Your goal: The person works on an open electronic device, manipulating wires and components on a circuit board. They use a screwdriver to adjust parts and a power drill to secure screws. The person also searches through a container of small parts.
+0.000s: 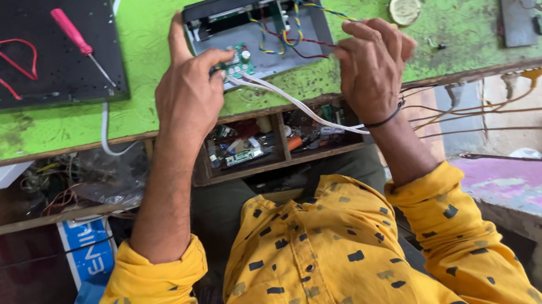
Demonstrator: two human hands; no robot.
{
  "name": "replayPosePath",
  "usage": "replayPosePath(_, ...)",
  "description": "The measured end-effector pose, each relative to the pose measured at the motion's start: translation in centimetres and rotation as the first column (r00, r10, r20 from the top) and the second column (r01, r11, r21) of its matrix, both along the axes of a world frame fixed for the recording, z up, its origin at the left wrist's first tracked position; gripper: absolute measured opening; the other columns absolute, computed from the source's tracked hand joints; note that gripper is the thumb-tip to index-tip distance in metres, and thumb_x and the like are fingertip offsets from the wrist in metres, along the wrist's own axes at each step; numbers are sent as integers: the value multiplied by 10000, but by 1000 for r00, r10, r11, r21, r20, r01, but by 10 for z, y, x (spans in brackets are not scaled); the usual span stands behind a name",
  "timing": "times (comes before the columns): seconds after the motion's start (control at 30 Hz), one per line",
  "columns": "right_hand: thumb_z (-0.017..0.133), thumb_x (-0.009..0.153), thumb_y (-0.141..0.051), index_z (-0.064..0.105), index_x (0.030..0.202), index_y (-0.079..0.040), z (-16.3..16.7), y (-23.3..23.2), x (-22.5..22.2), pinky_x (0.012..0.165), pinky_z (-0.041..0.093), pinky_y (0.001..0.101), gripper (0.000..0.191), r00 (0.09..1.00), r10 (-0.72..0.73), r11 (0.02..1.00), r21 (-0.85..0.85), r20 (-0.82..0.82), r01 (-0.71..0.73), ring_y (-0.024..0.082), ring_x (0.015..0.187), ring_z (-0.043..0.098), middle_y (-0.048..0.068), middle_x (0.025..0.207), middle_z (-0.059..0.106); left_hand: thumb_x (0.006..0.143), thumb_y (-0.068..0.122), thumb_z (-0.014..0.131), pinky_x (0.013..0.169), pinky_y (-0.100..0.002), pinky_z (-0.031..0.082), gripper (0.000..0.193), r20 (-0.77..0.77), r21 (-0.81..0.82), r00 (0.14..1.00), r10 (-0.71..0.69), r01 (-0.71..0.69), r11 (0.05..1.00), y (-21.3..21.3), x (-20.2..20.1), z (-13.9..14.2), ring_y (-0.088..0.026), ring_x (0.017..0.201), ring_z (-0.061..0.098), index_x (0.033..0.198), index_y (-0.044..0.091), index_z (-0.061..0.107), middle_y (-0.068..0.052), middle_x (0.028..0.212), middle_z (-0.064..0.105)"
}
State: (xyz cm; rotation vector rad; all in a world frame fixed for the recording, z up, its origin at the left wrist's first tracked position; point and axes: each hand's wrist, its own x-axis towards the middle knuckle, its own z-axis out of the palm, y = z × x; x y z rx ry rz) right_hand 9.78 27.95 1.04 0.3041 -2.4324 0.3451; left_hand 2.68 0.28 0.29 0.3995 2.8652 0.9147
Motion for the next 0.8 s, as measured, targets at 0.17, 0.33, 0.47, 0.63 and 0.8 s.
replayPosePath(0.17, 769, 1003, -70, 718, 1113, -56, 0, 4, -17, 983, 413, 456, 123, 994, -91, 985, -142, 64, 100, 331, 1101, 611, 112, 1091, 667, 882, 75, 768, 673, -246, 609, 316, 77, 9, 997, 4, -5, 1000, -1, 1, -1, -203, 1018, 728, 1165, 215, 776, -188, 1704, 125)
replayPosePath(0.33, 620, 1020, 50, 670, 1291, -17, -2, -6, -9, 928, 508, 412, 283, 988, 35, 940, -341, 150, 18, 342, 1092, 636, 160, 1152, 643, 912, 51, 747, 1145, -504, 410, 275, -330, -112, 944, -27, -11, 994, 4, 11, -2, -329, 1411, 484, 1118, 225, 800, -158, 1702, 110)
replayPosePath(0.47, 691, 988, -19, 546, 1417, 56, -13, -18, -1, 896, 534, 425, 459, 969, 114, 930, -367, 220, -27, 368, 1046, 625, 232, 1202, 611, 920, 57, 716, 1195, -666, 248, 269, -371, -234, 927, -46, -46, 971, 20, 30, -9, -409, 1452, 482, 1140, 197, 783, -141, 1670, 242)
replayPosePath(0.63, 641, 1053, -6, 541, 1461, 33, -23, -21, -6, 921, 535, 446, 422, 975, 44, 962, -272, 217, 18, 376, 1056, 630, 203, 1195, 653, 1052, 108, 629, 1184, -713, 237, 375, -282, -271, 958, -53, -26, 962, 44, 58, -16, -320, 1324, 554, 1425, 72, 619, -119, 1482, 483)
replayPosePath(0.8, 608, 1098, 2, 579, 1441, 26, -30, -20, -5, 864, 534, 432, 346, 982, 24, 969, -245, 190, 23, 371, 980, 640, 217, 1208, 674, 970, 193, 635, 1186, -683, 219, 569, -219, -206, 976, -18, -28, 978, 66, 76, -10, -364, 1357, 530, 1507, 28, 541, -218, 1586, 412)
